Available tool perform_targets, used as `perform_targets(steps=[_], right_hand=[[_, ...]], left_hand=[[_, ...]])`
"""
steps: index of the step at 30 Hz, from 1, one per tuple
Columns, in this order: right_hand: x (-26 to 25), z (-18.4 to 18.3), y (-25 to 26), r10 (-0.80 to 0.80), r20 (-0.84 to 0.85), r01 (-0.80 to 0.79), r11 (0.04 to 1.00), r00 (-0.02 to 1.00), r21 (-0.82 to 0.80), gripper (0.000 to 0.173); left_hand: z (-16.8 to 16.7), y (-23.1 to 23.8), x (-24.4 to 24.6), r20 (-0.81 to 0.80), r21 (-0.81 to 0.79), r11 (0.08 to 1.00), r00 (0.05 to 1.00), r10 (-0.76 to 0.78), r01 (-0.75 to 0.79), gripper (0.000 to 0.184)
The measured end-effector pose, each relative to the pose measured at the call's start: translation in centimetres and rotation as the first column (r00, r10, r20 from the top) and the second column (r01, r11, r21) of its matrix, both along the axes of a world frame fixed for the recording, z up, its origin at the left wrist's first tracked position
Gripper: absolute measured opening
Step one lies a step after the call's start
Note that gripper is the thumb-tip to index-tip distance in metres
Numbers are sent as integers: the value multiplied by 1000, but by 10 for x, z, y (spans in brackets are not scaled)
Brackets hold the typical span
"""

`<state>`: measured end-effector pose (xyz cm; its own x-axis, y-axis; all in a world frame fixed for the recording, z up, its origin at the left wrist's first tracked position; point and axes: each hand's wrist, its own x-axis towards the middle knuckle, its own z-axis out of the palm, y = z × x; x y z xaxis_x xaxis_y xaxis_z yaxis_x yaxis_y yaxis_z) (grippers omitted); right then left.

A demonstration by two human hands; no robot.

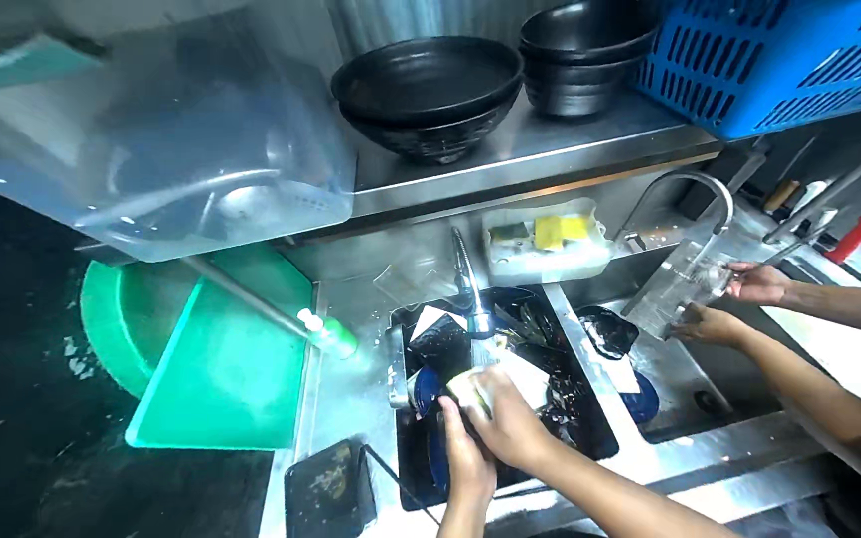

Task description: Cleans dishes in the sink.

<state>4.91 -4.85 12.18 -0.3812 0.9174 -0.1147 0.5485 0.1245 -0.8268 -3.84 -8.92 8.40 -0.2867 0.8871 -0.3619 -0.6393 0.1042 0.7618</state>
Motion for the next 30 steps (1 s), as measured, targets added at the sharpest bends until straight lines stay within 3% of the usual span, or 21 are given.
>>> perform_targets(steps=[3,6,8,9,11,12,14,16,18,21,23,25,27,30], right_hand=[[8,11,1,408,12,-407,911,913,-63,34],[20,17,5,669,83,-674,735,739,79,23],[22,23,6,626,260,-678,692,735,250,19],[23,22,10,538,359,-645,677,762,354,16],[23,16,17,309,467,-524,721,829,453,16],[22,9,18,211,473,-442,774,855,454,17],[17,3,15,144,398,-275,915,906,296,23],[14,9,11,156,167,-158,987,974,0,28],[18,25,10,96,-135,-132,946,986,-295,27],[32,41,12,-6,-375,-158,901,927,-405,31],[46,50,7,-32,-368,-80,956,929,-283,31],[53,49,-3,-56,-312,57,998,948,-5,32],[45,31,-11,-85,-291,172,943,953,287,28],[26,-7,-21,-49,-108,101,826,993,554,26]], left_hand=[[8,-1,-19,12,33,999,1000,-3,2,66],[15,-7,-38,153,-15,973,962,-227,231,73],[20,-5,-37,272,-47,921,892,-362,388,78],[24,-3,-35,253,-70,909,889,-381,410,71],[27,5,-29,67,-85,934,937,-342,347,46],[25,11,-27,-77,-46,954,951,-301,298,42],[21,25,-26,-345,56,972,918,-196,229,48],[17,32,-25,-461,135,966,877,-136,221,47],[18,39,-25,-394,161,969,912,-113,189,45],[22,46,-31,-166,177,978,982,-85,115,44],[27,51,-37,43,115,993,999,10,-15,40],[33,56,-45,207,-27,993,971,116,-113,35],[35,52,-37,260,-132,986,956,135,-103,46],[40,26,4,320,-215,977,945,61,10,29]])
